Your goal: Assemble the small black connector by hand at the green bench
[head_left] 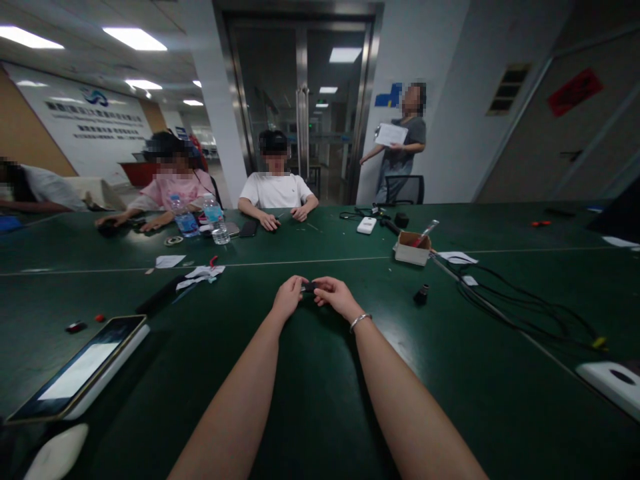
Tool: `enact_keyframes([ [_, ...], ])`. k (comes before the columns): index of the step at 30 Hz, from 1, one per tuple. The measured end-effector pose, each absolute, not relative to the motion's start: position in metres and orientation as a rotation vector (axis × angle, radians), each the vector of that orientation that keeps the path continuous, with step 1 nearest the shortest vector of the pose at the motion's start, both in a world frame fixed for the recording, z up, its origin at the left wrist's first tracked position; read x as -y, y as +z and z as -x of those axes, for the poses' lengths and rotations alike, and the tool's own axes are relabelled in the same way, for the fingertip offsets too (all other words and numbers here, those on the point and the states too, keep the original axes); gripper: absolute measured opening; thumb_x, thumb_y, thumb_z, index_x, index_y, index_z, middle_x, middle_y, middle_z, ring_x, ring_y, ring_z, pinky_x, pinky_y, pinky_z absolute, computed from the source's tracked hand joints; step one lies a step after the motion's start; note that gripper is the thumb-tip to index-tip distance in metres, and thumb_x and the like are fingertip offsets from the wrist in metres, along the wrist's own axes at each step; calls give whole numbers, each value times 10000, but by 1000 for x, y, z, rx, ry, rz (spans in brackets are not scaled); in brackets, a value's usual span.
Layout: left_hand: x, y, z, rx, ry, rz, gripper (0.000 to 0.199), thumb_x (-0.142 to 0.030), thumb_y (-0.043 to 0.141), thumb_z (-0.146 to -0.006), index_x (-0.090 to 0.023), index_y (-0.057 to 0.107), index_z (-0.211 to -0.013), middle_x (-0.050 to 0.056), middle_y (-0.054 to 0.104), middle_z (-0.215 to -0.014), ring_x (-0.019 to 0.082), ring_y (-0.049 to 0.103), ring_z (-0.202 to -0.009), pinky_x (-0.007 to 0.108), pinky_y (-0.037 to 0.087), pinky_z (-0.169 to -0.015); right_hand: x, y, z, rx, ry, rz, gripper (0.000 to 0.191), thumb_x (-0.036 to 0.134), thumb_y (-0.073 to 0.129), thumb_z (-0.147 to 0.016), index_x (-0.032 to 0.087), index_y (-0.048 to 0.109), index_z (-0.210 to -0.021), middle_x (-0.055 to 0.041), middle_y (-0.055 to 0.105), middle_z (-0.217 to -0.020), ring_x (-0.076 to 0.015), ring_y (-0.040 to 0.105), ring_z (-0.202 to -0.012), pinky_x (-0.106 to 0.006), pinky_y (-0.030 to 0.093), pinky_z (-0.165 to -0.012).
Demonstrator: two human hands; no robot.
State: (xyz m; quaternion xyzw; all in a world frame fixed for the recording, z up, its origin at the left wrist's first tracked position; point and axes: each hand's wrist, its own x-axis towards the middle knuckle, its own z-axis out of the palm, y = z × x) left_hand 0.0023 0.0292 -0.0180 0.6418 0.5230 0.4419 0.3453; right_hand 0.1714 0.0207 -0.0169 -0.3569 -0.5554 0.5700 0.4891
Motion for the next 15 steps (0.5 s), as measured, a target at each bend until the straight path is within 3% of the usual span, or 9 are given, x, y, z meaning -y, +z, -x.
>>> enact_keyframes([
  [4, -31, -20, -5, -1413, 1135, -1672, 346, -417, 365, -885, -195, 628, -918, -22, 526, -579, 109, 464, -492, 224, 368, -513, -20, -17, -173, 1363, 1364, 841, 395, 181, 759, -618, 150, 622, -987, -38, 688, -877, -90, 641, -573, -202, 535, -513],
  [10, -27, -20, -6, -1415, 1235, -1716, 227, -354, 423, -880, -222, 585, -969, 3, 608, -768, 129, 556, -665, 247, 420, -645, -19, -15, -171, 1333, 1372, 937, 246, 219, 728, -697, 110, 610, -882, -11, 658, -609, -86, 606, -472, -182, 511, -463],
  [15, -26, -20, -7, -1351, 1262, -1796, 190, -286, 414, -883, -214, 565, -974, 14, 608, -862, 138, 568, -777, 261, 423, -725, -20, -11, -170, 1293, 1426, 991, 174, 244, 675, -780, 104, 593, -842, -40, 666, -587, -101, 613, -456, -178, 502, -430],
])
